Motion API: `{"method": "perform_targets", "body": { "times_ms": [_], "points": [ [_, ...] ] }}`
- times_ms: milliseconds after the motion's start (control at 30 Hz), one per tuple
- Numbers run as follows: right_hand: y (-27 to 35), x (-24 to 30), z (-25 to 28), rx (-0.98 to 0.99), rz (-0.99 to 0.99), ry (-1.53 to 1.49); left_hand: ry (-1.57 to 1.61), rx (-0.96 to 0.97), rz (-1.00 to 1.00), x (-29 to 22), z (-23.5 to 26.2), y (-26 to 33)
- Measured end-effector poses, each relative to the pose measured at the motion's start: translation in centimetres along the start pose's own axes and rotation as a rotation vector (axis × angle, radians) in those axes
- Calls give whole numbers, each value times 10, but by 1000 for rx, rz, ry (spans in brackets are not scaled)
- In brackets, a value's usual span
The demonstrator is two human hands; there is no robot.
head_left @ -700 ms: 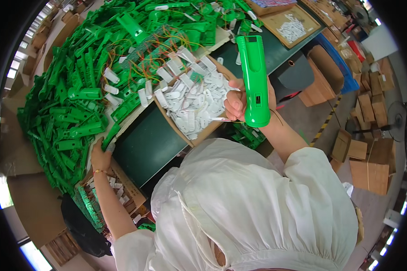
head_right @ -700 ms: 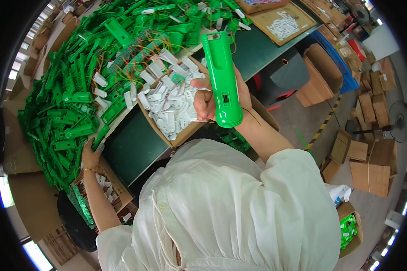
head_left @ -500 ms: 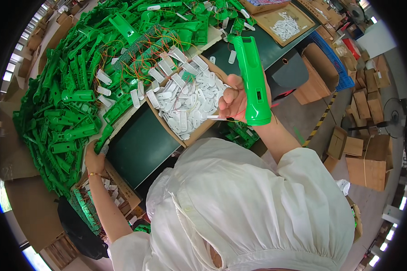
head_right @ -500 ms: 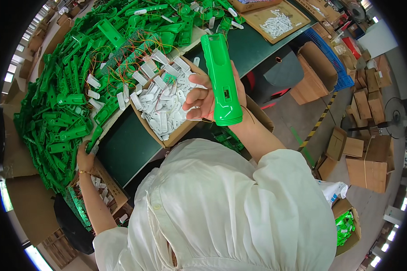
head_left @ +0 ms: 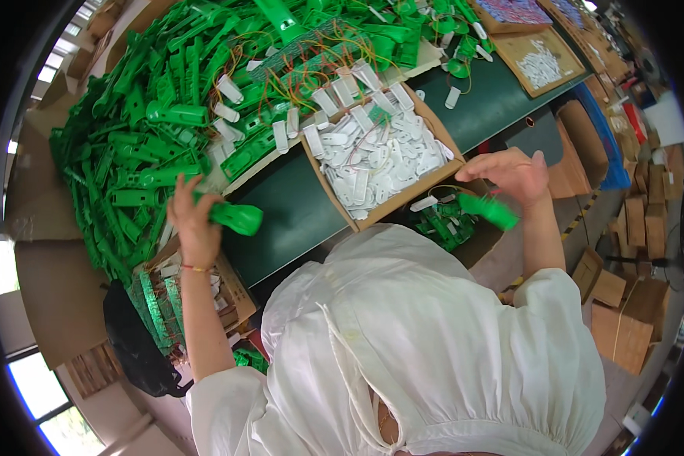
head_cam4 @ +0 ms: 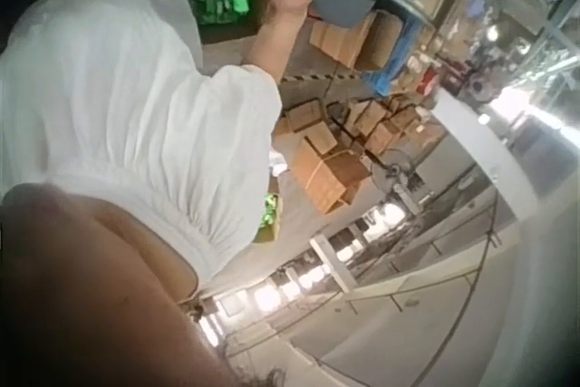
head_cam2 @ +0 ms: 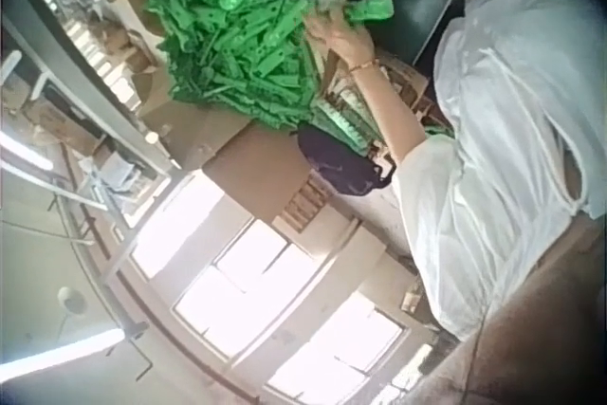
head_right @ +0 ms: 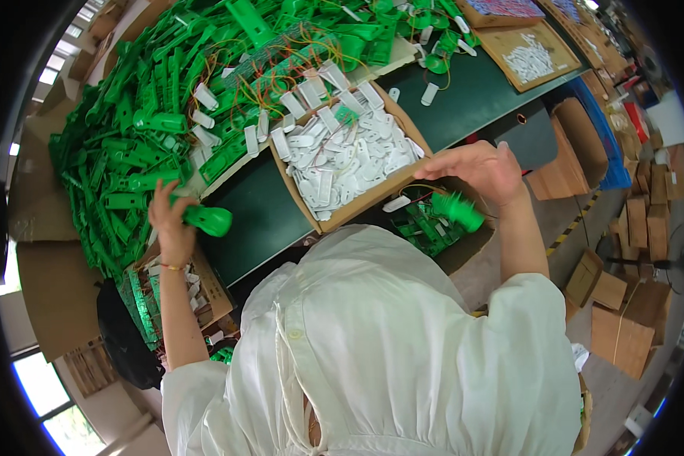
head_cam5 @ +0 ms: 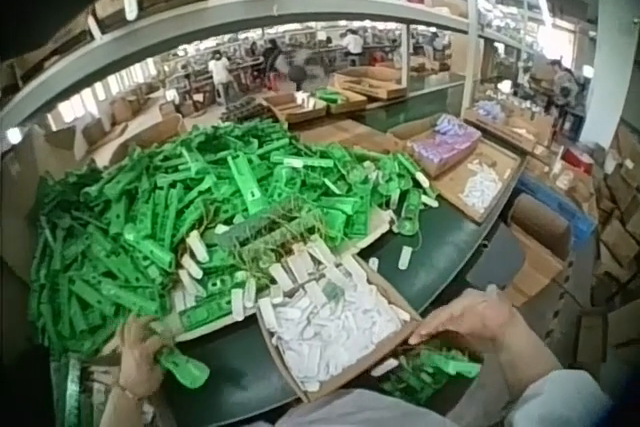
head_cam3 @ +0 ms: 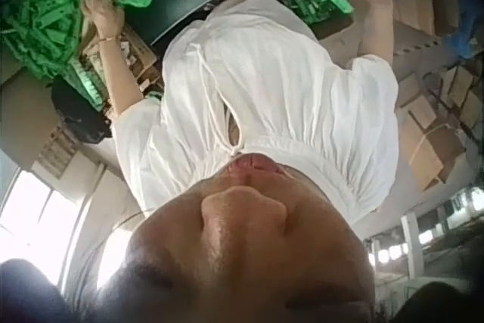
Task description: Manually assembling small white components into green plastic housings on a factory production line.
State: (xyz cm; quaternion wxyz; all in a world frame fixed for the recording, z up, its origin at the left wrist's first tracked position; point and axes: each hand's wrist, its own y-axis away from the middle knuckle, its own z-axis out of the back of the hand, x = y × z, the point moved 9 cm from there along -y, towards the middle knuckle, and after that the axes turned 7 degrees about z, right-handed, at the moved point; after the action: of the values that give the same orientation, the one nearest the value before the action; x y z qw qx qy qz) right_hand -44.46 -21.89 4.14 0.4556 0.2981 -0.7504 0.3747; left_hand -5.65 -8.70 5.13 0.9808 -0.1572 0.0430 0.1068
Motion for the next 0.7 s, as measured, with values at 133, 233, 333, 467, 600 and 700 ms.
{"method": "perform_targets", "body": {
  "times_ms": [133, 233, 333, 467, 600, 700],
  "points": [
    [-11, -25, 11, -122, -179, 244, -95, 74, -84, -26, -29, 14],
    [-39, -46, -8, -59, -355, 729, -89, 114, -32, -33, -28, 19],
    [-64, -62, -20, 73, -127, 1184, 327, -24, 212, -16, -15, 32],
    [-82, -81, -34, 74, -182, 1360, 664, 96, 781, 19, -61, 81],
    [-86, -84, -32, 125, -258, 1319, 1183, 113, 1113, 18, -100, 106],
    [-81, -75, -21, 84, -316, 1324, 1131, 213, 1159, 23, -99, 104]
  ]
}}
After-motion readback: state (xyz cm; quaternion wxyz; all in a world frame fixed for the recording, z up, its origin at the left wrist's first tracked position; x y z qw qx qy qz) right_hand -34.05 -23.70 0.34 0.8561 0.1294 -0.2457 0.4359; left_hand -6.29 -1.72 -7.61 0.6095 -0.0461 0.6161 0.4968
